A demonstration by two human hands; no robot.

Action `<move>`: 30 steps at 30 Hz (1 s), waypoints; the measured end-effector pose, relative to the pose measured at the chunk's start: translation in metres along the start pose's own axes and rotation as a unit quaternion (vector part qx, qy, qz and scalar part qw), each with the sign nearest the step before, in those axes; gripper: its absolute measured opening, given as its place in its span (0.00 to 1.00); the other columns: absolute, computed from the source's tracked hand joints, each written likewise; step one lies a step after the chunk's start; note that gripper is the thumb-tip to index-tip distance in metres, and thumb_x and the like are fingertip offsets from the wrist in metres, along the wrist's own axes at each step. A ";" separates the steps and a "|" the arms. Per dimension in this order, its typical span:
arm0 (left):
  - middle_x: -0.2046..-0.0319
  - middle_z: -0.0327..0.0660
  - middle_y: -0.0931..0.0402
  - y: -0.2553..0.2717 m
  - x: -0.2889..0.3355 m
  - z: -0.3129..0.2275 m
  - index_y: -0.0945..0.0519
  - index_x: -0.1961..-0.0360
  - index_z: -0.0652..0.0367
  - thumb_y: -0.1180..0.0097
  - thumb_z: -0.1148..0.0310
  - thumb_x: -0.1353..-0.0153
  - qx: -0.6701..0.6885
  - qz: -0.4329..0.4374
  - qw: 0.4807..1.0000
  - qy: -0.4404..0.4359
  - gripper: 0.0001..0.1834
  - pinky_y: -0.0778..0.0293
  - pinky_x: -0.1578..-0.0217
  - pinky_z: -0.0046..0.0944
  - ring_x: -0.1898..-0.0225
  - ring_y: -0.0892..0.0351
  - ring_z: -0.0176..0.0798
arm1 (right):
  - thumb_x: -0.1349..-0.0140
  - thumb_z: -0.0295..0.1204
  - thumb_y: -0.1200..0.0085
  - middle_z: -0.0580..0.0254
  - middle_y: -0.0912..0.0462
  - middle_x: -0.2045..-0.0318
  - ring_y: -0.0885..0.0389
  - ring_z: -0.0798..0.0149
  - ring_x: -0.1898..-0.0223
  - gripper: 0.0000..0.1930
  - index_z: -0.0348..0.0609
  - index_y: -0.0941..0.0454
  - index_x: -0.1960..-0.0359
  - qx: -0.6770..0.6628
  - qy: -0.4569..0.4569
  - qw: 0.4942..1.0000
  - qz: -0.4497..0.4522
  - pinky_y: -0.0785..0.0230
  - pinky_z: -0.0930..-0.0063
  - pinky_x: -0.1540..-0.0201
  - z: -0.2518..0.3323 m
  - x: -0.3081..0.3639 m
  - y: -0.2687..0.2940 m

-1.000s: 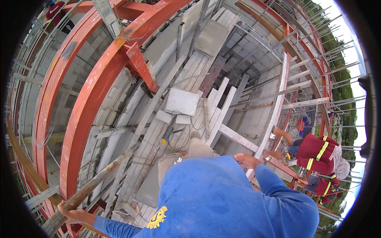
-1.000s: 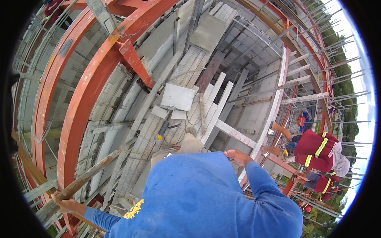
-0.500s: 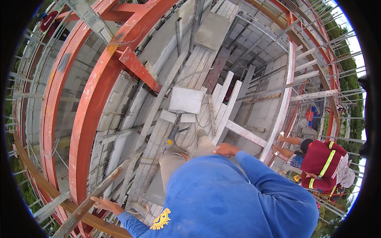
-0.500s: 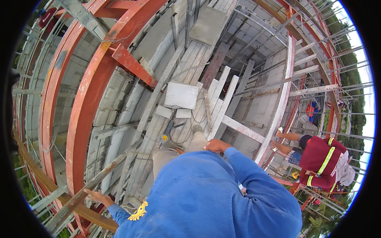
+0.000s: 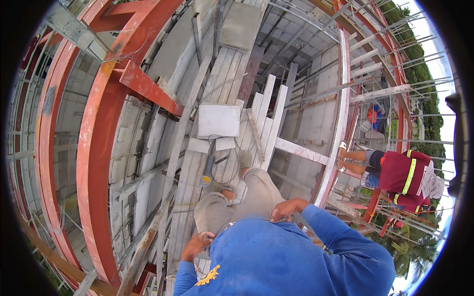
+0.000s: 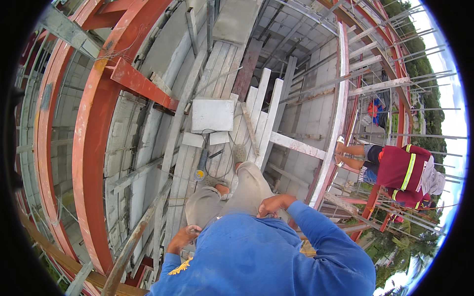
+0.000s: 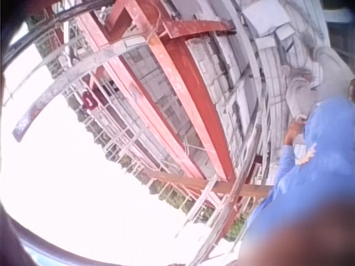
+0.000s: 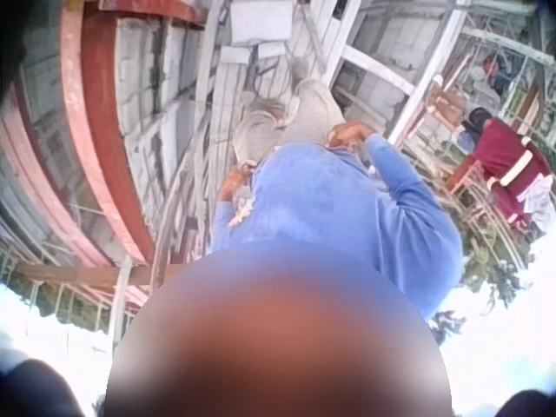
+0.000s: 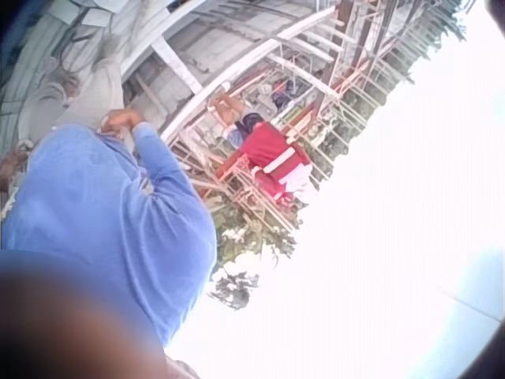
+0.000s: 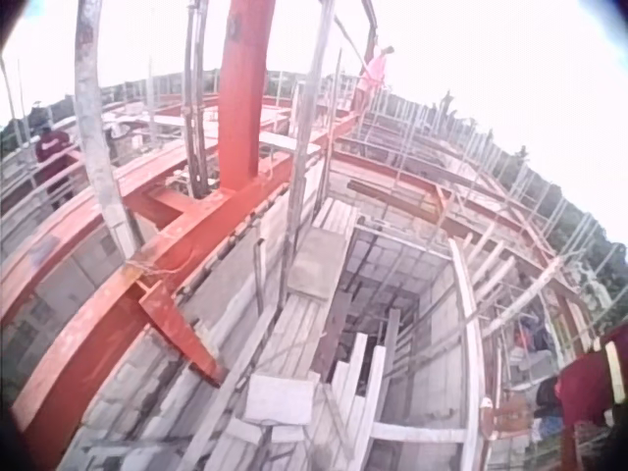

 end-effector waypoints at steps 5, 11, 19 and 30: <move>0.71 0.34 0.18 0.047 -0.082 -0.011 0.16 0.40 0.57 0.30 0.63 0.31 -0.052 0.012 0.998 0.020 0.21 0.24 0.68 0.35 0.69 0.19 0.29 | 0.24 0.52 0.40 0.67 0.16 0.74 0.16 0.68 0.72 0.21 0.46 0.18 0.64 -0.202 0.073 0.963 -0.162 0.25 0.70 0.70 0.003 -0.040 0.167; 0.34 0.60 0.27 0.256 -0.154 -0.314 0.28 0.27 0.65 0.36 0.64 0.27 -0.297 -0.542 0.699 -0.361 0.32 0.31 0.31 0.55 0.31 0.27 0.61 | 0.26 0.46 0.37 0.63 0.17 0.75 0.15 0.66 0.74 0.18 0.43 0.16 0.64 -0.251 0.067 0.786 -0.562 0.24 0.68 0.71 -0.179 -0.199 0.460; 0.25 0.67 0.37 0.490 -0.138 -0.488 0.44 0.20 0.77 0.34 0.31 0.35 0.012 -0.739 0.390 -0.549 0.65 0.32 0.29 0.55 0.28 0.29 0.63 | 0.35 0.48 0.30 0.50 0.13 0.60 0.13 0.47 0.51 0.29 0.35 0.18 0.44 0.091 -0.070 0.834 -0.540 0.23 0.45 0.42 -0.270 -0.411 0.626; 0.43 0.68 0.18 0.503 -0.198 -0.537 0.26 0.41 0.75 0.44 0.41 0.23 0.005 -0.759 0.393 -0.519 0.38 0.25 0.39 0.57 0.40 0.17 0.67 | 0.35 0.49 0.29 0.45 0.15 0.53 0.15 0.47 0.47 0.35 0.32 0.25 0.37 0.134 -0.082 0.812 -0.562 0.24 0.49 0.39 -0.235 -0.409 0.675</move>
Point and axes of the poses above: each hand's wrist, its own x-axis away from the middle knuckle, its own y-axis out of the back of the hand, z = x × y, the point moved 8 cm from there along -x, towards the middle knuckle
